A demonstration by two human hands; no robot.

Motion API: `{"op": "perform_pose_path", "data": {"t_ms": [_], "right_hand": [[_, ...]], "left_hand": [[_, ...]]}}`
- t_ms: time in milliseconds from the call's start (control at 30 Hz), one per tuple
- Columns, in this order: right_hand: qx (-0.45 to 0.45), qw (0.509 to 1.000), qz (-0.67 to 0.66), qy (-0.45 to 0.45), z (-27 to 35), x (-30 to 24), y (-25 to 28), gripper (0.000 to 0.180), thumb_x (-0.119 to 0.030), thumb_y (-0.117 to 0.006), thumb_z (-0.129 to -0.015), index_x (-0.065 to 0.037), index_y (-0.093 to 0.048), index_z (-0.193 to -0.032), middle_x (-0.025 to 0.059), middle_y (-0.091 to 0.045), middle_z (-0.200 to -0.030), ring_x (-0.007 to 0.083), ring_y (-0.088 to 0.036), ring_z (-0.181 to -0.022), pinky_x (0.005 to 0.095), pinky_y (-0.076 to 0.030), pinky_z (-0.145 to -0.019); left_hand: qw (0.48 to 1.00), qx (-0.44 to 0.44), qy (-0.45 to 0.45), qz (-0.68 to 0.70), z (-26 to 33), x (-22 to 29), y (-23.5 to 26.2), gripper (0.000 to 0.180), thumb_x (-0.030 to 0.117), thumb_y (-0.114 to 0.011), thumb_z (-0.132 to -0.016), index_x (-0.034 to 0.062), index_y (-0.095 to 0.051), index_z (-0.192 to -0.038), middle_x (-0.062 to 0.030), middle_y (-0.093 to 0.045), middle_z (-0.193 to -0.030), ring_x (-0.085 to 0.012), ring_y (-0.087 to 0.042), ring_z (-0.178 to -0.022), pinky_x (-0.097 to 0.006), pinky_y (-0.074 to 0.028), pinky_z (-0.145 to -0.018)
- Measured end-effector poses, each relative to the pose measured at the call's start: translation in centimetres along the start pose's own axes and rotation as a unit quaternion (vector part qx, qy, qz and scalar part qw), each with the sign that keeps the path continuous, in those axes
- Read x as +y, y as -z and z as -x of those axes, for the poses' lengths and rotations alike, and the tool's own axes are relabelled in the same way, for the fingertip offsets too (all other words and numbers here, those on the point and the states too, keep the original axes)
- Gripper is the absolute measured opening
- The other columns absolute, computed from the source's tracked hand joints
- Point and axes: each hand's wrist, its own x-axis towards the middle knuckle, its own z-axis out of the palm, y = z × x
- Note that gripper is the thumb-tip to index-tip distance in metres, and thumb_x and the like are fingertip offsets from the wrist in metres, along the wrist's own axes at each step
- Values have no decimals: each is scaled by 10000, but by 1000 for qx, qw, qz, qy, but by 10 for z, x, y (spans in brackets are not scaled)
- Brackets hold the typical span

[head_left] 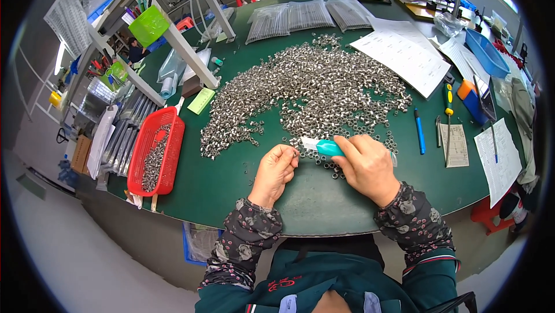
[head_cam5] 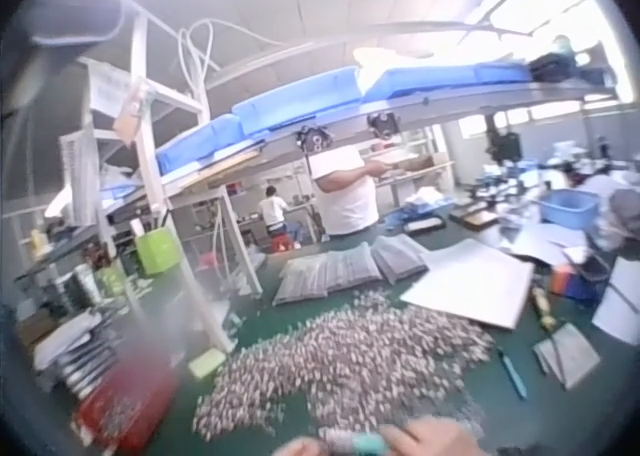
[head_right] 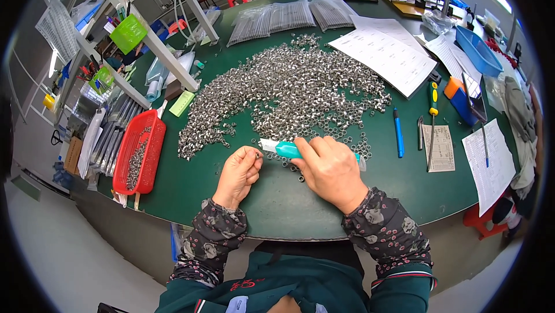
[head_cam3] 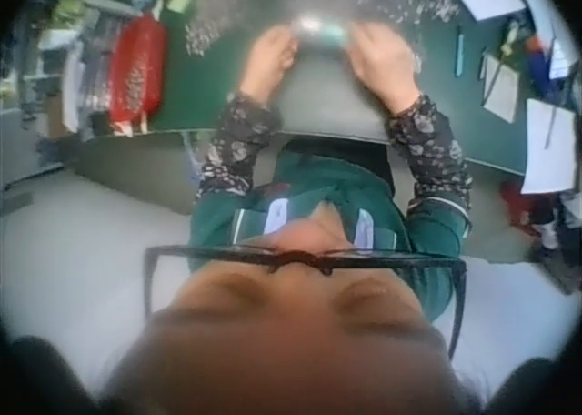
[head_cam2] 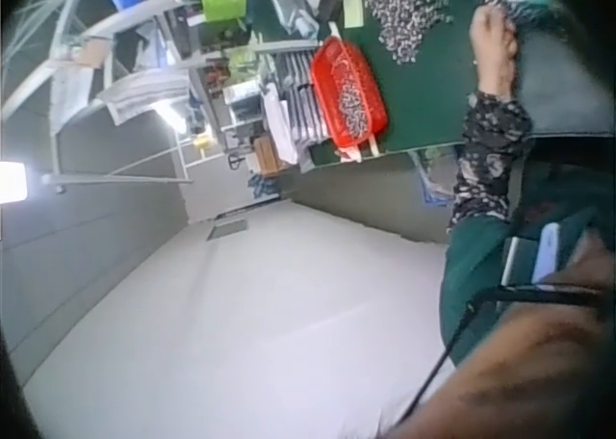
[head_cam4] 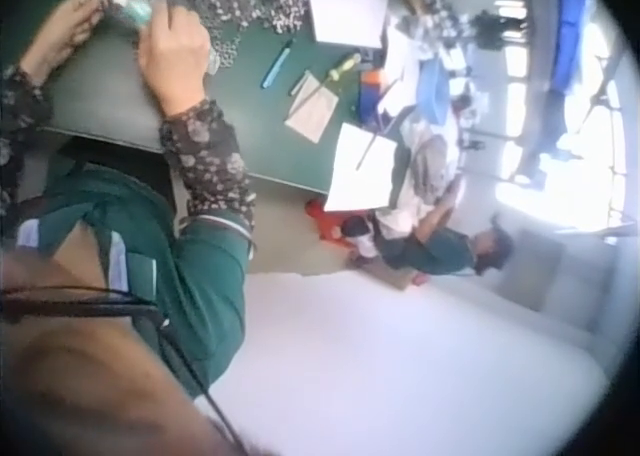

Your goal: Picking and sorting through a large pile of small metal hardware components on a workbench using a specialized tool.

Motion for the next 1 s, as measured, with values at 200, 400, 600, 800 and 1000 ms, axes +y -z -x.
{"op": "perform_pose_path", "data": {"t_ms": [200, 400, 600, 800, 1000], "right_hand": [[-29, 998, -40, -35, 3, 0, -1, 279, -175, -679, -705, -72, -582, -945, 62, -496, -675, 226, -534, -636, 341, -449, -548], [-48, 996, -53, -60, 5, 1, -2, 225, -197, -668, -725, -96, -591, -911, 61, -510, -678, 234, -551, -653, 351, -462, -555], [-66, 994, -61, -67, 6, 1, -2, 209, -206, -660, -734, -96, -595, -898, 62, -517, -677, 238, -556, -656, 360, -463, -557], [-81, 991, -69, -77, 7, 2, -2, 203, -219, -646, -747, -96, -601, -902, 67, -532, -690, 246, -562, -667, 365, -462, -567], [-105, 987, -82, -86, 7, 3, -4, 202, -238, -623, -768, -96, -607, -910, 72, -539, -699, 257, -569, -675, 375, -463, -569]], "left_hand": [[1000, 11, -24, -8, 2, 5, -13, 126, 124, -497, -910, 38, -540, -991, -50, -578, -802, 5, -304, -454, -131, -231, -383], [999, 19, -32, -8, 1, 6, -13, 148, 70, -506, -892, 37, -533, -1034, -49, -575, -856, 16, -304, -465, -128, -227, -383], [999, 17, -28, -21, 1, 5, -9, 153, 45, -509, -883, 29, -519, -1035, -23, -549, -840, -3, -306, -479, -142, -227, -388], [999, 25, -29, -33, 1, 5, -11, 145, 49, -518, -880, 32, -521, -1024, -11, -533, -824, -5, -310, -484, -144, -224, -389], [999, 17, -31, -40, 2, 2, -10, 136, 51, -521, -879, 35, -521, -1014, 12, -520, -778, -4, -314, -484, -150, -223, -388]]}}
